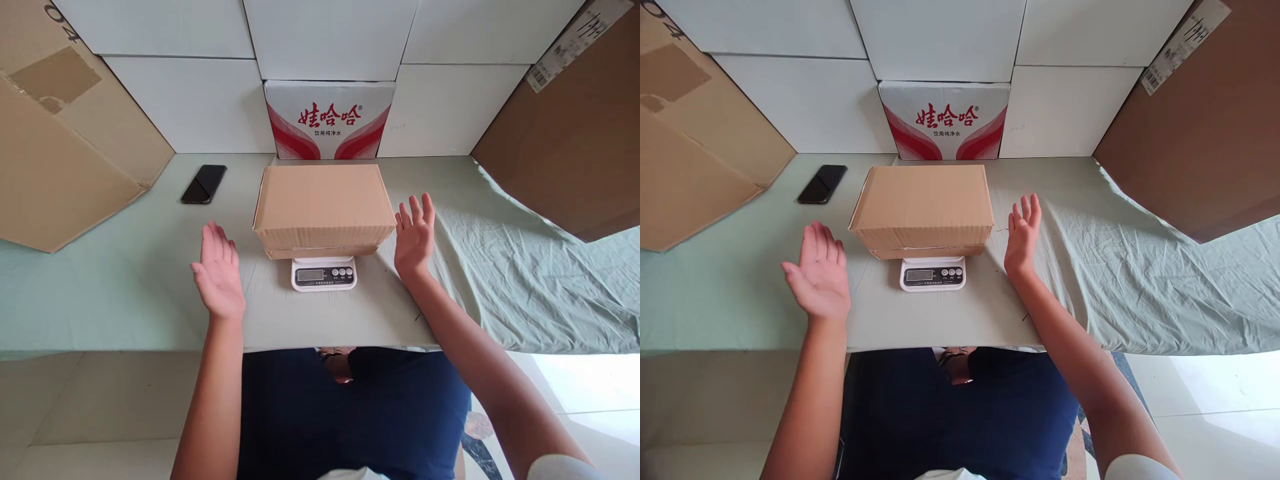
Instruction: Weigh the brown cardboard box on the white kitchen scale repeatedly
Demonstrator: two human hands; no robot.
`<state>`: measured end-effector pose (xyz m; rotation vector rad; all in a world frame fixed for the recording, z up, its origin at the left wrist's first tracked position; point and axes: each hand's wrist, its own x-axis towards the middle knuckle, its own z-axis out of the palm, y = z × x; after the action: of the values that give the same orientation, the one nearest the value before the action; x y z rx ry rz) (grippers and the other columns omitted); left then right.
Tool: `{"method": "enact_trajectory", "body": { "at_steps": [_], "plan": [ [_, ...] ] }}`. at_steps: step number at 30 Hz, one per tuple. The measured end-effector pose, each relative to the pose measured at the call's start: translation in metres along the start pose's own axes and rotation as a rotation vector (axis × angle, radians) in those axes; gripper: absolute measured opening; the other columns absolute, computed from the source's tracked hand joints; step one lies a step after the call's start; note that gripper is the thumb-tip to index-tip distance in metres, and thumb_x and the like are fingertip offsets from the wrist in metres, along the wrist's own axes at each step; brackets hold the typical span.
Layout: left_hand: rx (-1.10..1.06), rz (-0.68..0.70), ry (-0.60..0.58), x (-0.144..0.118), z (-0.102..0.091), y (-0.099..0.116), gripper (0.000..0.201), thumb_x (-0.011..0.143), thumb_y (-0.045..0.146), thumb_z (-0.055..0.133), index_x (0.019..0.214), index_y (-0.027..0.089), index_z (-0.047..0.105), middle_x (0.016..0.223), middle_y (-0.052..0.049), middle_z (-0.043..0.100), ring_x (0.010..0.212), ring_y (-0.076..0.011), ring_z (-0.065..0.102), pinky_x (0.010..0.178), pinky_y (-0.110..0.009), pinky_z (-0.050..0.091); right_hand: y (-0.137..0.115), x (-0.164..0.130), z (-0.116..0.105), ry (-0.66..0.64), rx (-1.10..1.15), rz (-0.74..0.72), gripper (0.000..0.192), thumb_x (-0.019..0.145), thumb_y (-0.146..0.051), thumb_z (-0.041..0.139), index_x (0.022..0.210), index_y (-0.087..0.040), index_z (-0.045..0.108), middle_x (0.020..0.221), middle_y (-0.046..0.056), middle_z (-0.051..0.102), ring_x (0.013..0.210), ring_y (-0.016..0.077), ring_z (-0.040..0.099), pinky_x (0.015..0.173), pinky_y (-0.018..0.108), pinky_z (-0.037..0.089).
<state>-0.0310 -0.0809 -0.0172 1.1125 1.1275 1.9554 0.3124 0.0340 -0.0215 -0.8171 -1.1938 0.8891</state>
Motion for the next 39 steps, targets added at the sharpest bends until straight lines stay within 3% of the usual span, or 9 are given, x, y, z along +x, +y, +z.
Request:
{"method": "enact_trajectory", "body": {
  "at_steps": [3,6,9,13,19,23,26,31,39],
  "plan": [
    [-0.009,-0.019,-0.091,-0.004,0.008,0.002,0.065,0.095,0.077,0.041,0.148,0.044,0.059,0.174,0.009,0.037,0.166,-0.0243,0.022,0.136,-0.043,0.021,-0.014,-0.016,0.016,-0.162,-0.115,-0.142,0.078,0.089,-0.067,0.059,0.160,-0.048,0.032,0.177,-0.007,0.028,0.169,0.0304,0.016,0.137,0.064,0.017],
    [0.017,-0.036,-0.212,-0.009,0.017,0.001,0.072,0.094,0.076,0.047,0.156,0.040,0.051,0.176,0.004,0.032,0.166,-0.0272,0.021,0.135,-0.044,0.022,-0.019,-0.031,0.026,-0.246,-0.139,-0.127,0.075,0.094,-0.068,0.051,0.163,-0.049,0.025,0.178,-0.010,0.023,0.170,0.0289,0.014,0.137,0.065,0.018],
    [0.050,-0.068,-0.294,-0.015,0.023,-0.002,0.081,0.094,0.077,0.046,0.162,0.035,0.042,0.176,-0.003,0.033,0.165,-0.0315,0.024,0.135,-0.048,0.023,-0.021,-0.040,0.029,-0.254,-0.113,0.006,0.072,0.097,-0.062,0.049,0.163,-0.048,0.024,0.177,-0.008,0.028,0.168,0.0295,0.021,0.136,0.066,0.023],
    [0.131,-0.153,-0.345,-0.016,0.024,0.000,0.086,0.092,0.078,0.049,0.160,0.025,0.047,0.171,-0.012,0.043,0.164,-0.0376,0.027,0.134,-0.053,0.023,-0.029,-0.037,0.037,-0.267,-0.045,0.064,0.065,0.095,-0.053,0.052,0.158,-0.042,0.040,0.169,-0.002,0.044,0.163,0.0326,0.033,0.134,0.063,0.030],
    [0.086,-0.052,-0.361,0.051,0.039,0.008,0.081,0.089,0.077,0.057,0.151,0.025,0.056,0.167,-0.011,0.049,0.163,-0.0355,0.031,0.133,-0.050,0.028,-0.029,0.022,0.072,-0.244,-0.058,-0.128,0.070,0.091,-0.063,0.056,0.155,-0.039,0.040,0.165,0.001,0.045,0.158,0.0345,0.038,0.133,0.059,0.033],
    [0.071,-0.014,-0.319,0.114,0.058,-0.023,0.071,0.093,0.072,0.057,0.144,0.023,0.059,0.159,-0.008,0.058,0.158,-0.0309,0.041,0.131,-0.046,0.032,0.001,0.073,0.097,-0.272,-0.089,-0.183,0.086,0.086,-0.073,0.060,0.158,-0.037,0.031,0.167,0.003,0.040,0.158,0.0321,0.035,0.136,0.055,0.028],
    [0.097,-0.075,-0.229,0.134,0.063,-0.062,0.077,0.085,0.081,0.059,0.138,0.026,0.061,0.159,-0.009,0.058,0.159,-0.0298,0.040,0.131,-0.047,0.031,0.031,0.090,0.103,-0.258,-0.093,-0.124,0.090,0.082,-0.076,0.063,0.157,-0.036,0.032,0.165,0.005,0.043,0.157,0.0303,0.037,0.136,0.054,0.027],
    [0.102,-0.158,-0.265,0.130,0.061,-0.099,0.072,0.085,0.079,0.060,0.135,0.028,0.065,0.161,-0.010,0.056,0.160,-0.0300,0.038,0.132,-0.049,0.029,0.057,0.090,0.093,-0.211,-0.105,-0.027,0.082,0.082,-0.068,0.067,0.150,-0.031,0.042,0.160,0.007,0.050,0.152,0.0317,0.043,0.135,0.055,0.029],
    [0.098,-0.196,-0.285,0.125,0.067,-0.098,0.074,0.090,0.076,0.057,0.142,0.024,0.061,0.162,-0.012,0.054,0.157,-0.0319,0.044,0.130,-0.049,0.034,0.049,0.080,0.090,-0.108,-0.123,0.021,0.064,0.087,-0.052,0.061,0.146,-0.029,0.047,0.155,0.007,0.055,0.147,0.0304,0.049,0.133,0.055,0.032]
  ]
}}
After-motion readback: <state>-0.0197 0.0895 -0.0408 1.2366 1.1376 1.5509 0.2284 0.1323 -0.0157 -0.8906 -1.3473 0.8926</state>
